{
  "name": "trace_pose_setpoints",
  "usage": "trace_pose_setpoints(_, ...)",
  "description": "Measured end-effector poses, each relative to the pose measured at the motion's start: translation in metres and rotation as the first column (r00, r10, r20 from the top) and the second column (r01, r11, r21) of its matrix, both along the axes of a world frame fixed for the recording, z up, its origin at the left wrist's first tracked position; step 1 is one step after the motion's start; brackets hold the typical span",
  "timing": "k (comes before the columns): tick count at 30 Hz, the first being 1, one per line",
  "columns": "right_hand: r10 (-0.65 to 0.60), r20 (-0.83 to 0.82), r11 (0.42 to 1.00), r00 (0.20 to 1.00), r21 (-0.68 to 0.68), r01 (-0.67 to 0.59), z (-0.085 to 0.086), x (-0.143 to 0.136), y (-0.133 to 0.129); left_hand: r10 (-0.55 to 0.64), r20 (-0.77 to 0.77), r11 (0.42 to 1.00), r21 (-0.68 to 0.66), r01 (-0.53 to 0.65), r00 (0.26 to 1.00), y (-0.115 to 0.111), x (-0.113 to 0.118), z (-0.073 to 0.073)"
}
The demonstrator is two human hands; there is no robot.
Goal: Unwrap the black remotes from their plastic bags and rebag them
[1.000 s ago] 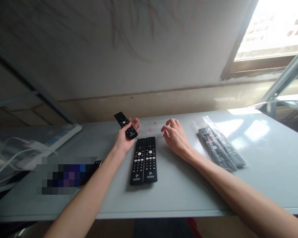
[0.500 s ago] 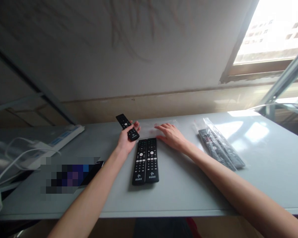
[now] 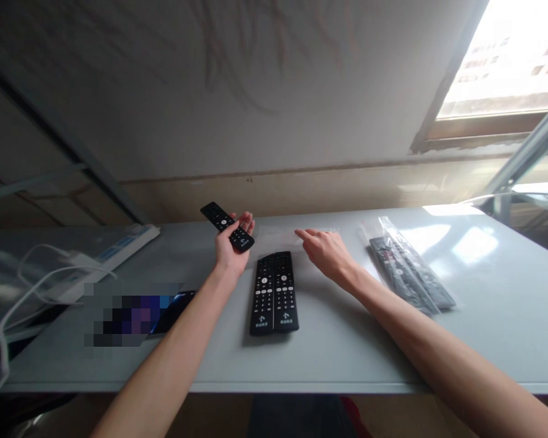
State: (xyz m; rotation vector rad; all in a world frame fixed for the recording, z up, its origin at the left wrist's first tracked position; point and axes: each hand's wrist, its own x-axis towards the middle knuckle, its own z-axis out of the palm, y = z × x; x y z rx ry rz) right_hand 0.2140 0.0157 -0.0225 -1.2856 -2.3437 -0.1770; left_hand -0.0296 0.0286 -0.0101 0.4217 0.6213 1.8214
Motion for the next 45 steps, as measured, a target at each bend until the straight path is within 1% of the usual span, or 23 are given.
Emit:
trace_pose_setpoints(3, -0.078, -0.073, 0.995, 0.994, 0.056, 0.082, 0.004, -0.001, -0.001, -0.029, -0.023, 0.999, 0.034, 0.030, 0.999, -0.004, 0.002, 0.004)
trace_pose_setpoints(6, -0.166, -0.140, 0.978, 0.976, 0.100, 0.181, 0.005, -0.001, 0.001, -0.049, -0.073, 0.996, 0.072, 0.055, 0.996, -0.007, 0.006, 0.007)
trace_pose_setpoints(9, -0.211, -0.104, 0.972, 0.972, 0.086, 0.221, 0.001, 0.000, 0.006, -0.074, -0.098, 0.991, 0.102, 0.084, 0.992, -0.009, 0.009, 0.008)
trace_pose_setpoints(12, -0.167, -0.034, 0.984, 0.985, 0.054, 0.169, -0.009, 0.001, 0.011, -0.119, -0.094, 0.988, 0.090, 0.127, 0.988, -0.008, 0.010, 0.007)
trace_pose_setpoints(17, -0.049, 0.046, 0.998, 0.998, -0.027, 0.050, -0.027, 0.001, 0.012, -0.193, -0.073, 0.981, 0.012, 0.194, 0.978, -0.008, 0.008, 0.002)
trace_pose_setpoints(22, 0.017, 0.047, 0.996, 0.999, -0.083, -0.013, -0.031, 0.006, 0.010, -0.254, -0.077, 0.966, -0.078, 0.248, 0.964, -0.009, 0.007, -0.001)
trace_pose_setpoints(25, 0.027, 0.048, 0.993, 0.998, -0.113, -0.022, -0.032, 0.008, 0.009, -0.245, -0.074, 0.963, -0.135, 0.234, 0.967, -0.008, 0.007, -0.004)
trace_pose_setpoints(30, -0.004, 0.037, 0.989, 0.999, -0.147, 0.009, -0.037, 0.007, 0.002, -0.203, -0.053, 0.948, -0.261, 0.183, 0.978, -0.004, 0.006, -0.009)
trace_pose_setpoints(33, -0.038, 0.024, 0.982, 0.999, -0.183, 0.042, -0.039, 0.006, -0.002, -0.201, -0.021, 0.939, -0.288, 0.186, 0.979, -0.002, 0.006, -0.009)
trace_pose_setpoints(35, -0.068, -0.022, 0.980, 0.997, -0.187, 0.063, -0.036, 0.005, -0.004, -0.193, -0.006, 0.945, -0.270, 0.184, 0.981, -0.003, 0.007, -0.007)
trace_pose_setpoints(37, -0.077, -0.125, 0.988, 0.989, -0.141, 0.059, -0.030, 0.003, -0.007, -0.205, -0.006, 0.952, -0.232, 0.198, 0.979, -0.005, 0.008, -0.004)
trace_pose_setpoints(38, -0.063, -0.192, 0.994, 0.979, -0.104, 0.044, -0.025, 0.001, -0.009, -0.227, -0.020, 0.953, -0.213, 0.218, 0.974, -0.007, 0.008, -0.001)
trace_pose_setpoints(40, -0.011, -0.339, 0.999, 0.941, -0.038, -0.002, -0.012, -0.002, -0.016, -0.314, -0.089, 0.940, -0.164, 0.297, 0.945, -0.010, 0.010, 0.002)
trace_pose_setpoints(41, 0.010, -0.416, 0.999, 0.909, -0.037, -0.028, -0.006, -0.005, -0.021, -0.372, -0.149, 0.925, -0.138, 0.353, 0.916, -0.012, 0.011, 0.003)
trace_pose_setpoints(42, 0.018, -0.494, 0.996, 0.869, -0.064, -0.057, 0.001, -0.007, -0.026, -0.428, -0.225, 0.904, -0.112, 0.413, 0.875, -0.015, 0.013, 0.004)
trace_pose_setpoints(43, 0.007, -0.567, 0.989, 0.823, -0.118, -0.090, 0.006, -0.010, -0.030, -0.473, -0.317, 0.878, -0.090, 0.470, 0.822, -0.017, 0.014, 0.005)
trace_pose_setpoints(45, -0.043, -0.687, 0.952, 0.726, -0.249, -0.179, 0.015, -0.014, -0.039, -0.501, -0.514, 0.835, -0.076, 0.545, 0.696, -0.023, 0.019, 0.006)
